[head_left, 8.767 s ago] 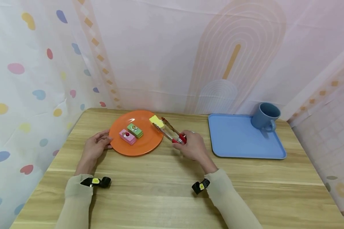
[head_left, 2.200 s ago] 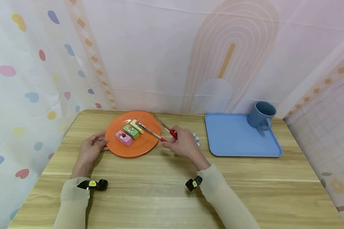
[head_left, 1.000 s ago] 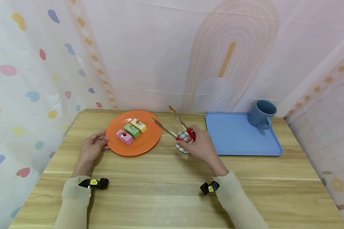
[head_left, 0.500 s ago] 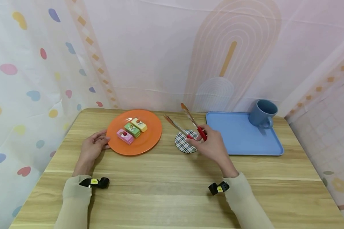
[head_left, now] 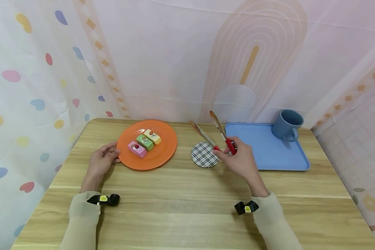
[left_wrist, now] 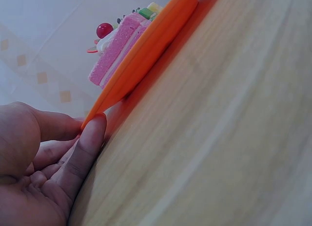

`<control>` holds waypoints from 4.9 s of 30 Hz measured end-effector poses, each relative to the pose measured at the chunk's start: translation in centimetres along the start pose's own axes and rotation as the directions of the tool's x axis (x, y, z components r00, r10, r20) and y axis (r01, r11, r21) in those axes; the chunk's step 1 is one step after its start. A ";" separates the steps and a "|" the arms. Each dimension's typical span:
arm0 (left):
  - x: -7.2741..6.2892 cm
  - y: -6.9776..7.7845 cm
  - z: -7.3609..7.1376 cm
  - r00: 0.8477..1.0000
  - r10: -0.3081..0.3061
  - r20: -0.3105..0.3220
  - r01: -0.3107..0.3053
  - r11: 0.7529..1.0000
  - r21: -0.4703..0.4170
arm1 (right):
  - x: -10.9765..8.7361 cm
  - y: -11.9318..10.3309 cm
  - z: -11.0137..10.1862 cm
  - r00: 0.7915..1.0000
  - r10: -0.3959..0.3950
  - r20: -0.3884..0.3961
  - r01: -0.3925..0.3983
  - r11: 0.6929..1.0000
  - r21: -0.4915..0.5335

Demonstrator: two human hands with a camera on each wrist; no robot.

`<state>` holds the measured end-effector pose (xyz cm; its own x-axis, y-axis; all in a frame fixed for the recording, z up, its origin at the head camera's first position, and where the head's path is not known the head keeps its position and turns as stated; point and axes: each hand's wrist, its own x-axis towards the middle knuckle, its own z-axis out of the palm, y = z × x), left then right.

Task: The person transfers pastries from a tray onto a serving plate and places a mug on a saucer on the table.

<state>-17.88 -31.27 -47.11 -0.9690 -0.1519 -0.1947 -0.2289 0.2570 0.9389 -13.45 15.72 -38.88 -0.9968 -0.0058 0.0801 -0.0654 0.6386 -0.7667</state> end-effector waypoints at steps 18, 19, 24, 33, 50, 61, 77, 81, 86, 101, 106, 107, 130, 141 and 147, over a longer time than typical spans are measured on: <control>-0.1 0.2 -0.1 1.000 0.000 -0.010 0.000 1.000 0.012 | -0.9 2.3 -1.8 0.997 -0.003 -0.072 -0.001 0.999 -0.047; -0.1 0.2 0.0 1.000 0.003 -0.011 -0.002 1.000 0.015 | -1.0 2.4 -1.9 0.997 0.003 -0.073 -0.006 0.999 -0.045; 0.0 0.1 0.1 1.000 0.001 -0.013 -0.001 1.000 0.013 | -1.4 3.0 -2.7 0.996 0.030 -0.082 -0.035 0.998 -0.061; -0.2 0.2 0.2 1.000 0.016 -0.014 -0.016 1.000 -0.006 | -2.3 3.7 -4.2 0.992 0.064 -0.109 -0.073 0.995 -0.072; -0.1 0.1 0.2 1.000 -0.011 -0.013 0.011 1.000 -0.003 | -4.0 6.2 -5.7 0.979 0.125 -0.160 -0.141 0.986 -0.091; -0.2 0.4 0.2 1.000 0.004 -0.025 -0.004 1.000 -0.001 | -5.3 7.6 -6.5 0.970 0.176 -0.165 -0.194 0.976 -0.101; -0.3 0.4 0.2 1.000 0.014 -0.023 -0.014 1.000 -0.011 | -6.5 9.8 -8.4 0.950 0.255 -0.183 -0.282 0.949 -0.140; -0.4 0.4 0.2 1.000 0.010 -0.011 -0.010 1.000 -0.017 | -6.9 10.3 -8.9 0.941 0.286 -0.180 -0.313 0.939 -0.143; -0.3 0.3 0.2 1.000 0.010 -0.020 -0.010 1.000 -0.008 | -7.4 11.0 -9.2 0.934 0.308 -0.181 -0.336 0.930 -0.147; -0.2 0.7 0.3 1.000 -0.012 -0.016 0.012 1.000 -0.008 | -8.6 13.0 -10.9 0.883 0.429 -0.190 -0.461 0.868 -0.185; -0.3 0.5 0.2 1.000 -0.026 -0.011 0.026 1.000 -0.008 | -8.7 13.5 -11.5 0.863 0.476 -0.171 -0.503 0.844 -0.188; -0.3 0.5 0.2 1.000 -0.025 -0.011 0.025 1.000 -0.009 | -8.7 13.6 -11.6 0.857 0.486 -0.171 -0.513 0.838 -0.189; -0.3 0.4 0.1 0.999 -0.028 -0.023 0.028 1.000 -0.010 | -9.9 15.4 -12.9 0.817 0.553 -0.167 -0.577 0.783 -0.231; -0.5 0.6 0.1 1.000 -0.016 -0.016 0.015 0.999 -0.033 | -10.3 15.4 -13.2 0.817 0.556 -0.155 -0.576 0.769 -0.275; -0.4 0.5 0.2 1.000 -0.019 -0.018 0.018 0.999 -0.027 | -10.5 15.4 -13.2 0.838 0.525 -0.149 -0.543 0.775 -0.324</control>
<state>-17.60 -30.87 -46.65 -0.9627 -0.1742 -0.2070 -0.2439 0.2284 0.9425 -3.35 35.81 -43.15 -0.8627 0.4451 -0.2400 0.5055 0.7474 -0.4311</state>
